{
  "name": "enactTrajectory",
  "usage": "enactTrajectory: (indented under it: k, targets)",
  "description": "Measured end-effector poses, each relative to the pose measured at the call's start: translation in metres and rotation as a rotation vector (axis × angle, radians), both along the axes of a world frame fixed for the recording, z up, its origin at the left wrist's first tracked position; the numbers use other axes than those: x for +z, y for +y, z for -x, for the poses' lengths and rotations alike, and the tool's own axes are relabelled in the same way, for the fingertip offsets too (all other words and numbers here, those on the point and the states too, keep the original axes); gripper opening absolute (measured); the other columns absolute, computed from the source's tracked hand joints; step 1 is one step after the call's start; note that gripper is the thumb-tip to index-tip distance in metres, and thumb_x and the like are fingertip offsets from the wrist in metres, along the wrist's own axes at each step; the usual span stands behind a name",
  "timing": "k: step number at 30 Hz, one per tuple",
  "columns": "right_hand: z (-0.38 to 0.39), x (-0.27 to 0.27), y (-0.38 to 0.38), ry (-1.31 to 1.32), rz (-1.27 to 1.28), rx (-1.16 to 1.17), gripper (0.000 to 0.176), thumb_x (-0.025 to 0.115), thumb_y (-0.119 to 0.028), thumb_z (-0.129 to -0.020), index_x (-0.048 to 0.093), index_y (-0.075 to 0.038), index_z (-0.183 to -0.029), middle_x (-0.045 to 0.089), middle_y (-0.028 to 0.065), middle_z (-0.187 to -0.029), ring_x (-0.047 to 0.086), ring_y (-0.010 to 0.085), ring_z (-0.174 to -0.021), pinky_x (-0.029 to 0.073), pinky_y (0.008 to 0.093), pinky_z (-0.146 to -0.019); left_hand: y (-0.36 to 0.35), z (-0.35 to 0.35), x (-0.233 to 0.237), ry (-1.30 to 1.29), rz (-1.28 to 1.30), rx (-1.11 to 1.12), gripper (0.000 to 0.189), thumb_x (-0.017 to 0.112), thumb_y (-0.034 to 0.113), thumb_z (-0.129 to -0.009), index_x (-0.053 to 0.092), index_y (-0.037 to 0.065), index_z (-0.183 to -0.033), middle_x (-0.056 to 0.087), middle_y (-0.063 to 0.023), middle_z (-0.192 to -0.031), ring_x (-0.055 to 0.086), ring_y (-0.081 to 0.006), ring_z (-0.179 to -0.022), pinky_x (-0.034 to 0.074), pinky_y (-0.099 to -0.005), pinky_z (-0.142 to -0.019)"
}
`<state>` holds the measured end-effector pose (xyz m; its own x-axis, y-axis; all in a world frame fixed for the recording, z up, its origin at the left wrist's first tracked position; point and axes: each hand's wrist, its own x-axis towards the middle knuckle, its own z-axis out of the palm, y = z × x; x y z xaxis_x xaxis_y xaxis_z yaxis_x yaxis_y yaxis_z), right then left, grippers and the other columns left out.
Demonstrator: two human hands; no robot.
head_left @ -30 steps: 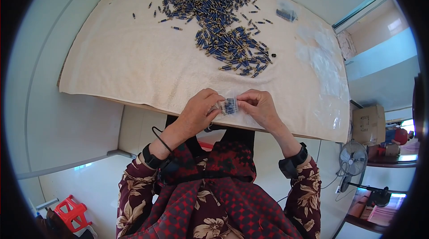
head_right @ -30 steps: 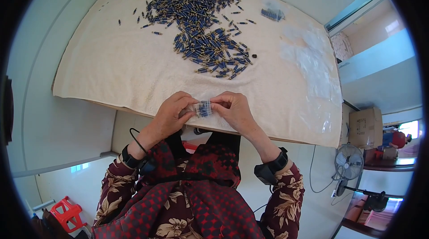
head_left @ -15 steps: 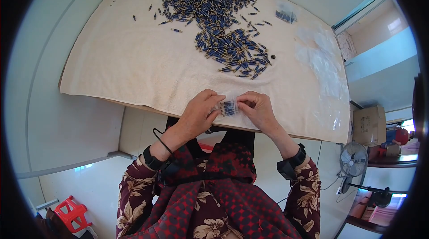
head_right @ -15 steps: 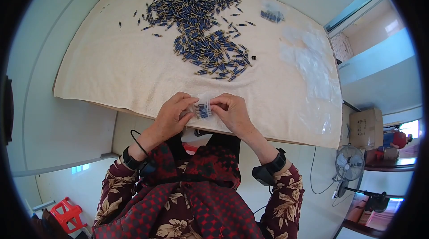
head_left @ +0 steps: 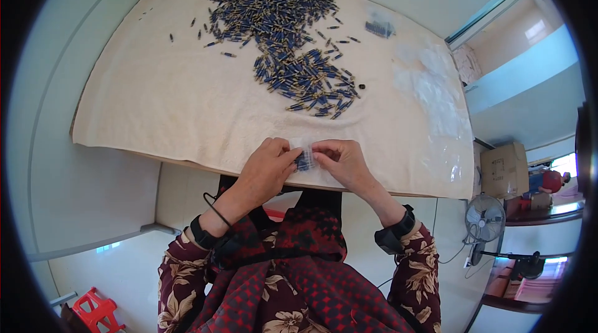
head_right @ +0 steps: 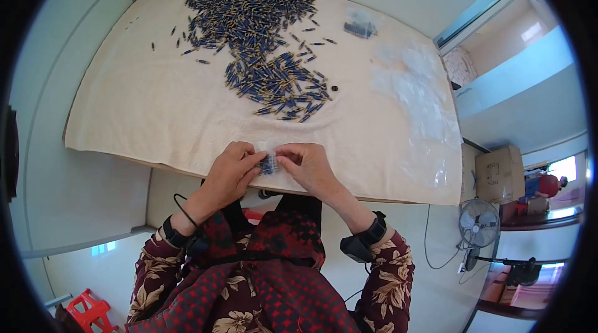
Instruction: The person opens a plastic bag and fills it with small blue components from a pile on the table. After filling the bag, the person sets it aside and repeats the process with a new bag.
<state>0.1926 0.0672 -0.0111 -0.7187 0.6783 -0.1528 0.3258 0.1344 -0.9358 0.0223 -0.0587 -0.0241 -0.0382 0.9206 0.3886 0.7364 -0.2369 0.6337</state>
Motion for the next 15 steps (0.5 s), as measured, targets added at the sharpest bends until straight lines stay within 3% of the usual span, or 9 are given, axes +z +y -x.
enactTrajectory:
  k: [5, 7, 8, 11, 15]
  targets:
    - [-0.005, 0.013, 0.017, -0.079, -0.093, 0.028, 0.011, 0.066, -0.002, -0.083, 0.070, 0.000, -0.093, 0.069, 0.0082, -0.074, 0.060, 0.0069, -0.067, 0.047, 0.0226, -0.059, 0.001, -0.003, 0.001, 0.057, 0.028, 0.007, 0.032, 0.068, 0.003, -0.077, 0.063, 0.002, -0.109, 0.054, -0.0144, -0.101, 0.054, -0.0306, -0.090, 0.047, -0.0377, -0.074]
    - [-0.009, 0.008, 0.040, -0.042, -0.360, -0.083, 0.014, 0.067, -0.003, -0.083, 0.070, -0.001, -0.097, 0.066, 0.0034, -0.076, 0.058, 0.0076, -0.062, 0.047, 0.0224, -0.058, 0.001, -0.003, -0.001, 0.034, 0.024, 0.003, 0.031, 0.067, 0.004, -0.078, 0.063, 0.002, -0.108, 0.054, -0.0148, -0.101, 0.054, -0.0310, -0.090, 0.047, -0.0381, -0.074]
    - [-0.009, 0.009, 0.050, -0.041, -0.364, -0.082, 0.014, 0.067, -0.003, -0.083, 0.070, -0.001, -0.097, 0.066, 0.0034, -0.076, 0.058, 0.0076, -0.062, 0.047, 0.0224, -0.058, 0.001, -0.003, -0.001, 0.024, 0.022, 0.000, 0.031, 0.067, 0.004, -0.078, 0.063, 0.001, -0.108, 0.054, -0.0151, -0.101, 0.054, -0.0312, -0.090, 0.047, -0.0383, -0.074]
    - [-0.007, 0.014, 0.076, -0.117, -0.737, -0.101, 0.019, 0.068, -0.004, -0.080, 0.070, -0.005, -0.099, 0.065, 0.0061, -0.083, 0.059, 0.0150, -0.064, 0.049, 0.0275, -0.063, 0.000, -0.002, 0.002, 0.001, 0.011, 0.011, 0.030, 0.067, 0.005, -0.078, 0.062, 0.001, -0.107, 0.053, -0.0151, -0.100, 0.054, -0.0313, -0.090, 0.047, -0.0383, -0.074]
    - [0.003, 0.010, 0.087, -0.387, -0.902, -0.066, 0.026, 0.069, -0.005, -0.077, 0.069, -0.008, -0.102, 0.062, 0.0092, -0.089, 0.061, 0.0217, -0.073, 0.050, 0.0317, -0.069, 0.001, -0.001, 0.002, -0.030, -0.002, 0.014, 0.029, 0.067, 0.005, -0.078, 0.062, 0.001, -0.106, 0.053, -0.0155, -0.100, 0.054, -0.0314, -0.089, 0.047, -0.0383, -0.074]
